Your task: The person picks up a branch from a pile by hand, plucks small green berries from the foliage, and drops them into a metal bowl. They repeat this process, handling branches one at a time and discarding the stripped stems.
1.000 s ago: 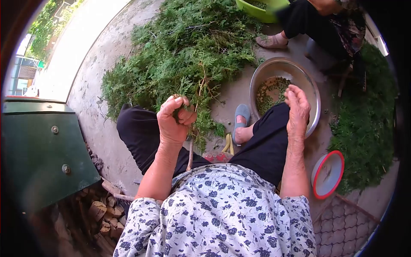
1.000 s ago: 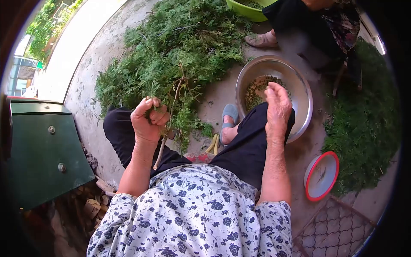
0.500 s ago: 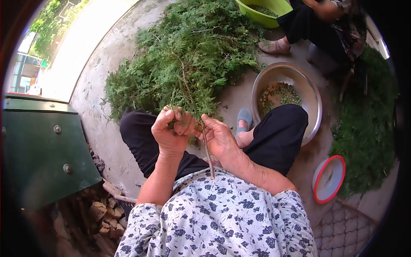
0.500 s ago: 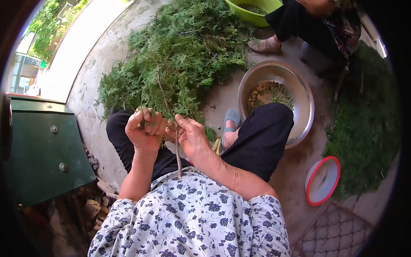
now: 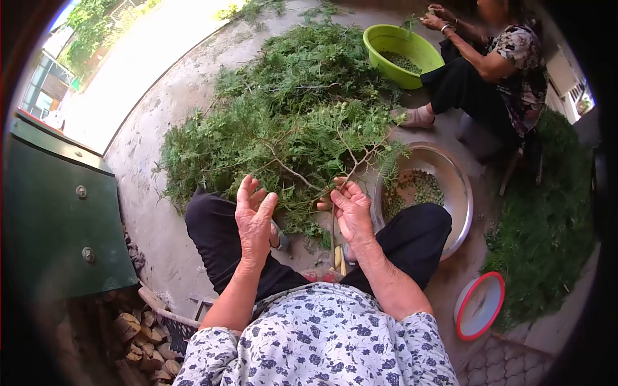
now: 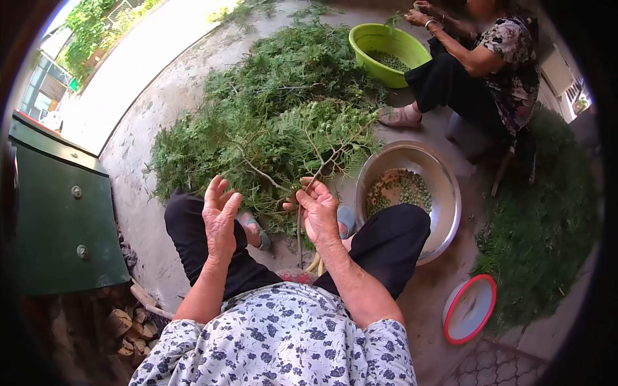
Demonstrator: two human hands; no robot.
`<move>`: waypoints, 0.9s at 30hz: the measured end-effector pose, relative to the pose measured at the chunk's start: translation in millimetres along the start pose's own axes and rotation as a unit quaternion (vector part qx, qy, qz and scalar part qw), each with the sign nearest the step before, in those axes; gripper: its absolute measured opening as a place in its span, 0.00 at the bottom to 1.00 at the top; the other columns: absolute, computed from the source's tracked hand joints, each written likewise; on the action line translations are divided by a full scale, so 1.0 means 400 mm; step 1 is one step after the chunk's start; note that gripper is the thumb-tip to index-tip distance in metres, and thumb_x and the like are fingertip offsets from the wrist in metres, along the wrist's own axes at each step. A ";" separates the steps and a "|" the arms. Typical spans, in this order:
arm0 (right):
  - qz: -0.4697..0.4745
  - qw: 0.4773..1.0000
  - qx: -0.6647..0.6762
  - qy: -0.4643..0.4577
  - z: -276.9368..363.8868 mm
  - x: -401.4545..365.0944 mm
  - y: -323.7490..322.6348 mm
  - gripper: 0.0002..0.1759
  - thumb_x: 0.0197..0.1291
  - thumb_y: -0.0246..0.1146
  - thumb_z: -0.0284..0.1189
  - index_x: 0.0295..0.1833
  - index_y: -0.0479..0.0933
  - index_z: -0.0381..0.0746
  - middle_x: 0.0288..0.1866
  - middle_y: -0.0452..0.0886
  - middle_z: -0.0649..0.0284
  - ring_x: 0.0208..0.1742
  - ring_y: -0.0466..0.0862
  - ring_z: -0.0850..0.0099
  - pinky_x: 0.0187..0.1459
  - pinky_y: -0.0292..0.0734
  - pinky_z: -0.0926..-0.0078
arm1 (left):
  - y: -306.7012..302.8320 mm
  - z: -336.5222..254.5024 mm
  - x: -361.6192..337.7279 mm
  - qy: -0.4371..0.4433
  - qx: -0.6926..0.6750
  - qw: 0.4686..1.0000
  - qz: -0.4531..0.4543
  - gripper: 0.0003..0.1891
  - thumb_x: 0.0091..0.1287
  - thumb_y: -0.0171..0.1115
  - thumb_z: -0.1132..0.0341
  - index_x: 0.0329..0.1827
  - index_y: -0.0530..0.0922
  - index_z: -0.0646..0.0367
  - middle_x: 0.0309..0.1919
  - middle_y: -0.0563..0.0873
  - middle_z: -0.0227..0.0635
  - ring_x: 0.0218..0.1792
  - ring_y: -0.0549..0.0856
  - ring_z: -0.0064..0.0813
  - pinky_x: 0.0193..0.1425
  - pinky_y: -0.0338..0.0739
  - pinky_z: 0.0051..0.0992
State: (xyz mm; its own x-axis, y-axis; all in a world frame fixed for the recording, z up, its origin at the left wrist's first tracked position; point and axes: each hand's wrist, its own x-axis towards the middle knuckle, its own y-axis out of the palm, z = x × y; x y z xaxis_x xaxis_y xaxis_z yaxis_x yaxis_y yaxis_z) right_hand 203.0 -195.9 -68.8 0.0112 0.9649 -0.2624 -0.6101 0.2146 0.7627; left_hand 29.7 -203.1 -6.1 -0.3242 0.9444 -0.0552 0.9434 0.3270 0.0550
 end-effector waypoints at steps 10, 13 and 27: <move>0.072 0.994 -0.075 0.016 -0.020 -0.036 -0.039 0.10 0.59 0.57 0.17 0.46 0.74 0.36 0.39 0.81 0.58 0.40 0.83 0.68 0.42 0.83 0.61 | 0.174 -0.027 0.108 -0.230 -0.238 0.928 0.170 0.18 0.63 0.63 0.59 0.52 0.73 0.60 0.50 0.79 0.39 0.50 0.78 0.29 0.56 0.71 0.31; 0.085 0.994 -0.064 0.037 -0.045 -0.063 -0.052 0.11 0.59 0.58 0.17 0.47 0.75 0.37 0.40 0.81 0.60 0.41 0.82 0.68 0.43 0.83 0.62 | 0.194 -0.023 0.157 -0.258 -0.280 0.909 0.170 0.16 0.62 0.64 0.59 0.48 0.73 0.56 0.44 0.82 0.36 0.48 0.79 0.30 0.56 0.70 0.38; 0.117 0.839 -0.509 0.155 0.065 -0.142 0.006 0.10 0.58 0.62 0.22 0.45 0.77 0.30 0.35 0.81 0.63 0.31 0.81 0.79 0.31 0.75 0.82 | 0.176 -0.072 0.084 -0.080 -0.200 0.973 0.084 0.04 0.58 0.66 0.70 0.32 0.80 0.60 0.21 0.80 0.27 0.21 0.77 0.17 0.22 0.69 0.18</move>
State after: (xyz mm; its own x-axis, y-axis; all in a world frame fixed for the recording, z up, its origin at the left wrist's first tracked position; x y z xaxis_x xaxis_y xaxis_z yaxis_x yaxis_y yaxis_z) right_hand 221.5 -246.1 -36.9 -0.3142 0.8424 -0.4379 -0.9286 -0.3685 -0.0426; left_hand 83.2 -147.2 24.8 -0.1223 0.9787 -0.1648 0.8693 0.1857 0.4580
